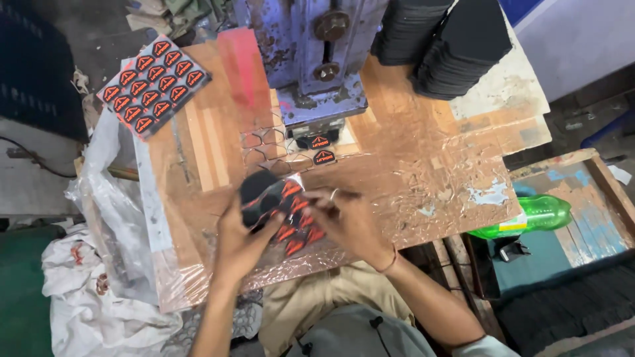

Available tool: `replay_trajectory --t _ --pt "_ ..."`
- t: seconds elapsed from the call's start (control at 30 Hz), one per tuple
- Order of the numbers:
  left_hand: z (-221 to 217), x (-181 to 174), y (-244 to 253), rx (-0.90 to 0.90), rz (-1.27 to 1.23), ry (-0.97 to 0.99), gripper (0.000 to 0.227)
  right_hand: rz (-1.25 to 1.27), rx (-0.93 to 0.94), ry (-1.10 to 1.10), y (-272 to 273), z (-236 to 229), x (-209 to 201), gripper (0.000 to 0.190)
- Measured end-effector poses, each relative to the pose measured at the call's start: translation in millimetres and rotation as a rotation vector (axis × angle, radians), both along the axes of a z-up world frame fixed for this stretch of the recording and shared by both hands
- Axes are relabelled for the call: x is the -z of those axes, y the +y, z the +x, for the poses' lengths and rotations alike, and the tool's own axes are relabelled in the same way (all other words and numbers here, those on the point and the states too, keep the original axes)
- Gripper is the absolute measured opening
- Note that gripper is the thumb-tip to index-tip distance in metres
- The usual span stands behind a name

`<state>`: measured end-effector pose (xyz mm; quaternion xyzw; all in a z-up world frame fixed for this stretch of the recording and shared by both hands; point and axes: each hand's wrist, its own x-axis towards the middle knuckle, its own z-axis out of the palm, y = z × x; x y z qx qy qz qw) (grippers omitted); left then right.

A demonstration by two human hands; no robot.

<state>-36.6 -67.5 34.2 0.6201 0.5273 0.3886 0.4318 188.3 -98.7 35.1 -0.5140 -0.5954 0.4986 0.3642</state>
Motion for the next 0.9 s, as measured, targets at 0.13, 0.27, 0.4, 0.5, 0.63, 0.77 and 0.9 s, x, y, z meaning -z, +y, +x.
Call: replay_trajectory --t 0.13,0.27,0.4,0.5,0.63,0.77,0.9 --pt "30 6 12 -0.022 0.003 -0.058 0.047 0.157 0.171 -0.429 -5 0 20 0.024" --pt "32 42 18 -0.167 -0.001 0.269 0.042 0.900 0.110 -1.470 -50 -35 54 0.044" --pt "-13 42 38 0.041 -0.010 0.097 0.062 0.440 -0.346 -0.696 -26 -3 -9 0.021" --pt "-38 23 54 0.487 -0.070 -0.339 0.097 0.515 -0.071 -0.479 -15 7 -26 0.018" --pt "-30 29 62 0.514 -0.211 -0.324 0.094 0.728 -0.176 -0.654 -24 -2 -21 0.017" --pt "-19 2 43 0.251 -0.190 -0.037 0.076 0.648 -0.192 -0.450 -53 -19 -26 0.014" --pt "-98 36 33 -0.157 -0.071 -0.109 0.060 0.135 0.098 -0.288 -80 86 53 0.026"
